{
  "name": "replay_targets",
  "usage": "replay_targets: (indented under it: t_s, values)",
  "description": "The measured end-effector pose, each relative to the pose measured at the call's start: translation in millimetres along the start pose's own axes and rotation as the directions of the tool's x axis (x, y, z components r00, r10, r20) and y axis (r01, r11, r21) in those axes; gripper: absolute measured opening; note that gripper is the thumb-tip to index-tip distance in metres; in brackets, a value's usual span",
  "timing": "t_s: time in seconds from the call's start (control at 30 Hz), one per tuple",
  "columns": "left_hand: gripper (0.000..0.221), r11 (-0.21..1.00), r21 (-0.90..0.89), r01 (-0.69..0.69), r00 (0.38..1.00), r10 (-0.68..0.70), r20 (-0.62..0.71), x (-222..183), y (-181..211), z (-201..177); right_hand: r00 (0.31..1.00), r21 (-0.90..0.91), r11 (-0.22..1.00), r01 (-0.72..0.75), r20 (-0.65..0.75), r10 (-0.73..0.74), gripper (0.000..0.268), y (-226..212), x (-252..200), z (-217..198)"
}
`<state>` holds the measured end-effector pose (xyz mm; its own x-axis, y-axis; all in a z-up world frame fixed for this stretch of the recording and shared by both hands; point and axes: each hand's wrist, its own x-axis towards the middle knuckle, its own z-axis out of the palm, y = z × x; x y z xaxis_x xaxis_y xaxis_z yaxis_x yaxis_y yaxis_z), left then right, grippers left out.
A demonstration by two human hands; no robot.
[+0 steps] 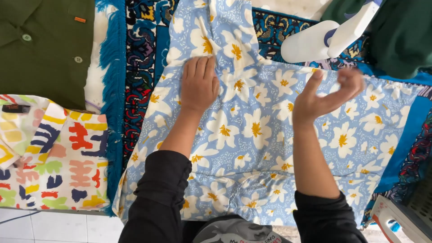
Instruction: A person prepares a piece of floral fabric by spraying it with water, smoothing it by hand, folding it, and then pressing it with an electric iron.
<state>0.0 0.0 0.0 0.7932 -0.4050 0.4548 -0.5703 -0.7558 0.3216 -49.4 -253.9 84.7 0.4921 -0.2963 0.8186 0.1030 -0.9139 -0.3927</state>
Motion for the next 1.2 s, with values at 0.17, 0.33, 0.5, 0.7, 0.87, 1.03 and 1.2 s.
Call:
replay_targets:
  t_s: [0.17, 0.33, 0.5, 0.7, 0.87, 1.03, 1.2]
  values:
    - [0.039, 0.973, -0.200, -0.116, 0.987, 0.091, -0.132, -7, 11, 20, 0.904, 0.228, 0.969, -0.099, 0.428, -0.008, 0.015, -7, -72, 39]
    - [0.030, 0.942, -0.317, 0.109, 0.992, -0.122, -0.021, 8, 31, 48, 0.797, 0.247, 0.965, -0.089, 0.599, -0.080, 0.011, 2, -79, 77]
    - [0.012, 0.855, -0.502, 0.131, 0.963, -0.229, -0.138, 18, 26, 47, 0.823, 0.231, 0.960, -0.157, 0.568, -0.002, 0.005, 4, -91, 83]
    - [0.017, 0.854, -0.507, 0.118, 0.972, -0.204, -0.119, 20, 25, 42, 0.809, 0.294, 0.936, -0.193, 0.588, -0.018, 0.005, -5, -86, 89]
    - [0.018, 0.823, -0.548, 0.153, 0.962, -0.251, -0.108, 19, 27, 35, 0.814, 0.278, 0.941, -0.195, 0.581, -0.003, 0.004, -9, -94, 85]
    - [0.024, 0.806, -0.567, 0.167, 0.952, -0.282, -0.120, 19, 27, 36, 0.801, 0.290, 0.928, -0.234, 0.599, 0.015, 0.004, -16, -102, 82]
    - [0.024, 0.821, -0.551, 0.151, 0.956, -0.264, -0.131, 21, 27, 35, 0.815, 0.247, 0.950, -0.192, 0.579, 0.014, 0.004, -23, -92, 81]
